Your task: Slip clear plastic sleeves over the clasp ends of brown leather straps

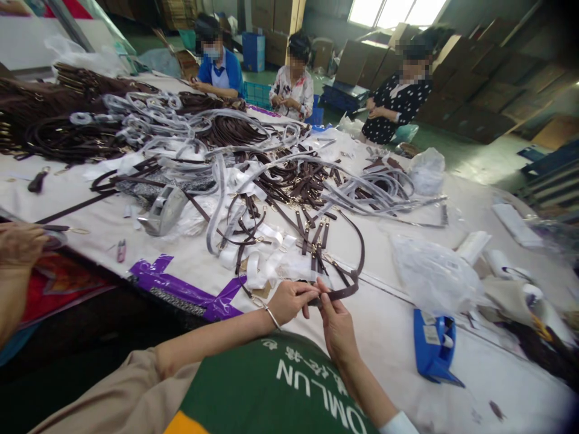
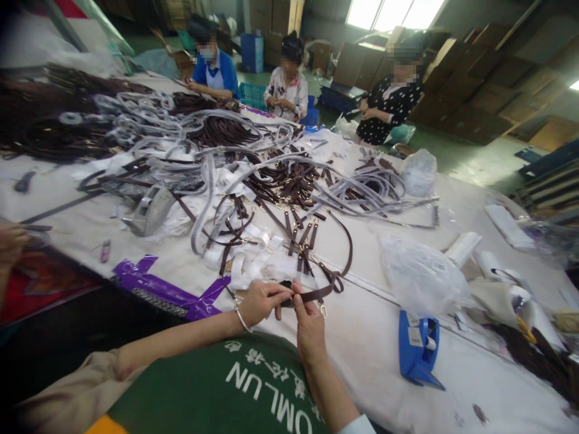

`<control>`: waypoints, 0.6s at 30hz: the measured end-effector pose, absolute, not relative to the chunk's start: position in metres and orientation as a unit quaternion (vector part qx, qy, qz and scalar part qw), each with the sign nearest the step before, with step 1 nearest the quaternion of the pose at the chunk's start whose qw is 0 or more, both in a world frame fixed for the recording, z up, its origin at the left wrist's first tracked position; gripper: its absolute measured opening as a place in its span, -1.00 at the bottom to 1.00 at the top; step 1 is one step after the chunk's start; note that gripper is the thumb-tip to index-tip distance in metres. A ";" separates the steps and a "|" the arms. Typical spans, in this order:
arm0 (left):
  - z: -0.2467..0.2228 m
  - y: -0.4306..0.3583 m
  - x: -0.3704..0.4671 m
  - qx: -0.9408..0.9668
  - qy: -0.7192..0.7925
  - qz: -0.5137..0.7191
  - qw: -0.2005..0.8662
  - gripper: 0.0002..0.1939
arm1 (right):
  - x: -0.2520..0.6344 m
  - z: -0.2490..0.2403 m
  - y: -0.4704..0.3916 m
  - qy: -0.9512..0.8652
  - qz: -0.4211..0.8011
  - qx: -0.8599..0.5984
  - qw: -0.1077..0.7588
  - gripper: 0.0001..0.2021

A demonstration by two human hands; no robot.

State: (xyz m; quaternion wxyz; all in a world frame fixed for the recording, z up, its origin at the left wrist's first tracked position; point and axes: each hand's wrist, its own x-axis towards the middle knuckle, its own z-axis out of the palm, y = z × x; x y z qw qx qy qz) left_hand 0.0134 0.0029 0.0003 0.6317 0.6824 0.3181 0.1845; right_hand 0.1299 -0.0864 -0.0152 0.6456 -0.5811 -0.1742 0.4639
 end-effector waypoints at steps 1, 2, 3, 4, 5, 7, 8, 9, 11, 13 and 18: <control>0.003 0.003 0.014 0.716 0.308 0.202 0.593 -0.63 | 0.130 -0.017 -0.088 -0.179 0.459 -0.596 0.634 -0.60; 0.005 0.004 0.015 0.752 0.292 0.219 0.548 -0.66 | 0.131 -0.019 -0.089 -0.178 0.457 -0.608 0.624 -0.59; 0.006 0.006 0.017 0.788 0.273 0.232 0.500 -0.69 | 0.132 -0.020 -0.090 -0.174 0.457 -0.618 0.616 -0.59; 0.008 0.009 0.018 0.819 0.255 0.241 0.454 -0.70 | 0.132 -0.020 -0.091 -0.167 0.459 -0.623 0.611 -0.60; 0.009 0.013 0.019 0.842 0.241 0.248 0.414 -0.72 | 0.133 -0.020 -0.091 -0.159 0.462 -0.624 0.610 -0.61; 0.008 0.022 0.021 0.858 0.237 0.255 0.378 -0.65 | 0.135 -0.015 -0.092 -0.145 0.473 -0.611 0.618 -0.65; 0.006 0.027 0.020 0.850 0.248 0.250 0.392 -0.55 | 0.135 -0.012 -0.092 -0.142 0.482 -0.600 0.623 -0.67; 0.003 0.030 0.019 0.834 0.260 0.233 0.426 -0.46 | 0.135 -0.008 -0.092 -0.144 0.491 -0.587 0.627 -0.68; -0.005 0.032 0.015 0.789 0.277 0.171 0.521 -0.41 | 0.134 -0.001 -0.093 -0.169 0.509 -0.572 0.620 -0.68; -0.013 0.027 0.010 0.740 0.296 0.123 0.592 -0.44 | 0.132 0.004 -0.095 -0.221 0.509 -0.595 0.581 -0.65; -0.017 0.004 -0.001 0.665 0.293 0.132 0.674 -0.43 | 0.134 0.007 -0.099 -0.335 0.480 -0.675 0.450 -0.66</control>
